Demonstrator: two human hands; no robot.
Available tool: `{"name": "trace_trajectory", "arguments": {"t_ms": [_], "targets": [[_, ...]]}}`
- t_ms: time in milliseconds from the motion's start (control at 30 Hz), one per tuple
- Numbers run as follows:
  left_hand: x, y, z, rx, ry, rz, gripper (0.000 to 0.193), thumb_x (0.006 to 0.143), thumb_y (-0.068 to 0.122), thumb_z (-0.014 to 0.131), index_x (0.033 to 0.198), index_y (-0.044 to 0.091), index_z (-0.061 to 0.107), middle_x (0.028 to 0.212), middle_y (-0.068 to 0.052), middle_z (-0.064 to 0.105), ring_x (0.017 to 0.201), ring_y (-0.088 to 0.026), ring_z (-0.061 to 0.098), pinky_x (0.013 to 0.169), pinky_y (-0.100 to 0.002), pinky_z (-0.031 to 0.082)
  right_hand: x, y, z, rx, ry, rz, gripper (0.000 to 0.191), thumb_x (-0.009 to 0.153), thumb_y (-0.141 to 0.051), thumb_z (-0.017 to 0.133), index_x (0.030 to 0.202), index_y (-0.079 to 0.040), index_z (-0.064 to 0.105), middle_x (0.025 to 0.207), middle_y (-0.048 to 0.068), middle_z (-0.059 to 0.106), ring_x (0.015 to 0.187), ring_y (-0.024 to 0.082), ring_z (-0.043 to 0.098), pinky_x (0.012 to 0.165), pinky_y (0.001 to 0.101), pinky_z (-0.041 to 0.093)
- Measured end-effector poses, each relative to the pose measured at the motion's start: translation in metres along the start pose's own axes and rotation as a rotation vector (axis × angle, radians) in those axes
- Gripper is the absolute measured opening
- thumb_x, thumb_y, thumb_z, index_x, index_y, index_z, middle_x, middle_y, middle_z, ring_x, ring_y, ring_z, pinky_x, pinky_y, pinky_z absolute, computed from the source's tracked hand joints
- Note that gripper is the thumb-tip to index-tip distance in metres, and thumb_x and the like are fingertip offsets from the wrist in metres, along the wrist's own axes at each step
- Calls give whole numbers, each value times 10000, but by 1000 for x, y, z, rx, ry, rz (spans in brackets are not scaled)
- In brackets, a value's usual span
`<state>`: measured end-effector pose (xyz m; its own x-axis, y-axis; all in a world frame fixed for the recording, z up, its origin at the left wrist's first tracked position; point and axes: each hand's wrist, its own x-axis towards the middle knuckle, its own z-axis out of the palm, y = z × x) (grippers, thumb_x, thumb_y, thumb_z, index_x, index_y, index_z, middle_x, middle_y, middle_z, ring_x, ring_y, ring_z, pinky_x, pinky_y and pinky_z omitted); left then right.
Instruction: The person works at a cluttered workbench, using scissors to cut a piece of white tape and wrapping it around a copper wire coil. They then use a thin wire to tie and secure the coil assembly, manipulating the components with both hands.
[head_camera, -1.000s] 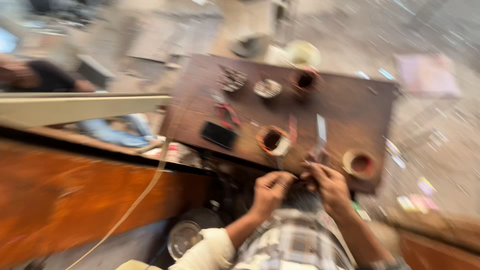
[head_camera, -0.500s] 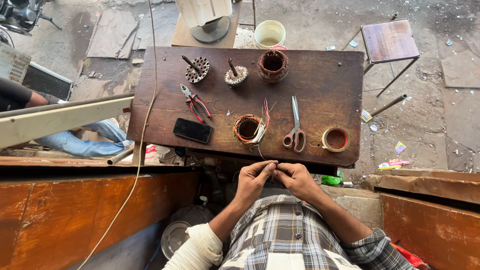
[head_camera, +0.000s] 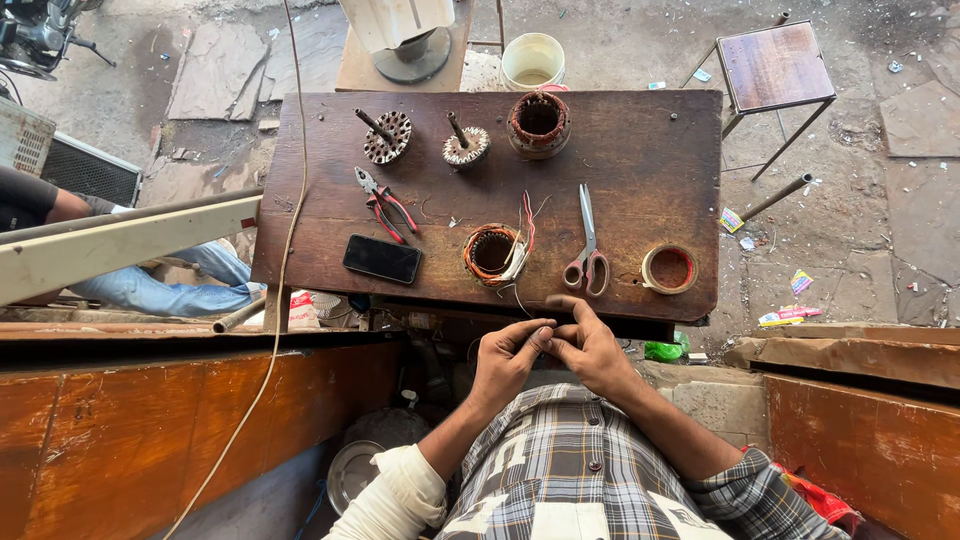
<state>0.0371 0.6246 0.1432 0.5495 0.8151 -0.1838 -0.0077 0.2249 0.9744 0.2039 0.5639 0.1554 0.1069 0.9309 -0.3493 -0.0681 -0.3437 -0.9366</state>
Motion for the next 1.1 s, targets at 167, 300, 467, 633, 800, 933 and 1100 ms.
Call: {"name": "trace_trajectory", "arguments": {"t_ms": [167, 300, 467, 633, 800, 933, 1100], "targets": [[-2, 5, -1, 57, -4, -5, 198, 977, 126, 705, 1110, -9, 763, 902, -49, 788, 791, -49, 695, 690, -211, 579, -8, -14, -3, -87, -90, -42, 738, 931, -94, 644, 1571, -71, 277, 1005, 141, 784, 917, 149, 736, 850, 298, 609], [-5, 17, -3, 283, 33, 99, 179, 976, 134, 718, 1092, 9, 772, 836, -90, 794, 744, -58, 683, 651, -231, 547, -10, -25, -11, -322, 38, -172, 514, 915, -117, 719, 1404, -55, 572, 1072, 97, 778, 912, 158, 750, 815, 306, 614], [-7, 31, -4, 633, 33, 347, 151, 940, 154, 746, 1061, 68, 774, 840, -120, 762, 682, -200, 749, 601, -282, 559, -10, -31, -14, -427, 76, -342, 203, 894, -121, 752, 1075, -31, 758, 983, 81, 769, 851, 165, 746, 758, 302, 600], [-5, 28, -10, 870, -84, 313, 260, 939, 194, 735, 1176, 88, 718, 853, -98, 774, 706, -258, 742, 614, -338, 548, -10, -27, -8, -505, 227, -420, 102, 917, -79, 710, 983, -4, 726, 898, 99, 725, 768, 181, 700, 687, 306, 560], [-7, 12, -27, 714, -29, 335, 363, 970, 146, 728, 1325, 80, 689, 1063, -127, 786, 914, -217, 771, 778, -299, 584, -9, -24, -16, -464, 377, -483, 77, 935, -64, 692, 976, 0, 703, 885, 101, 710, 758, 162, 679, 674, 299, 533], [-7, 3, -35, 49, -106, 13, 541, 919, 102, 752, 1415, 6, 560, 1153, -127, 703, 803, -48, 584, 674, -225, 477, -8, -20, -17, -448, 387, -391, 81, 928, -72, 706, 959, 3, 710, 840, 90, 703, 675, 155, 635, 605, 302, 499], [-6, 4, -45, -536, -290, -159, 562, 947, 109, 707, 1458, 22, 492, 1040, -67, 713, 581, 21, 473, 515, -146, 381, -4, -17, -15, -438, 400, -350, 82, 926, -76, 708, 959, -2, 714, 812, 92, 703, 664, 139, 619, 606, 297, 497]]}}
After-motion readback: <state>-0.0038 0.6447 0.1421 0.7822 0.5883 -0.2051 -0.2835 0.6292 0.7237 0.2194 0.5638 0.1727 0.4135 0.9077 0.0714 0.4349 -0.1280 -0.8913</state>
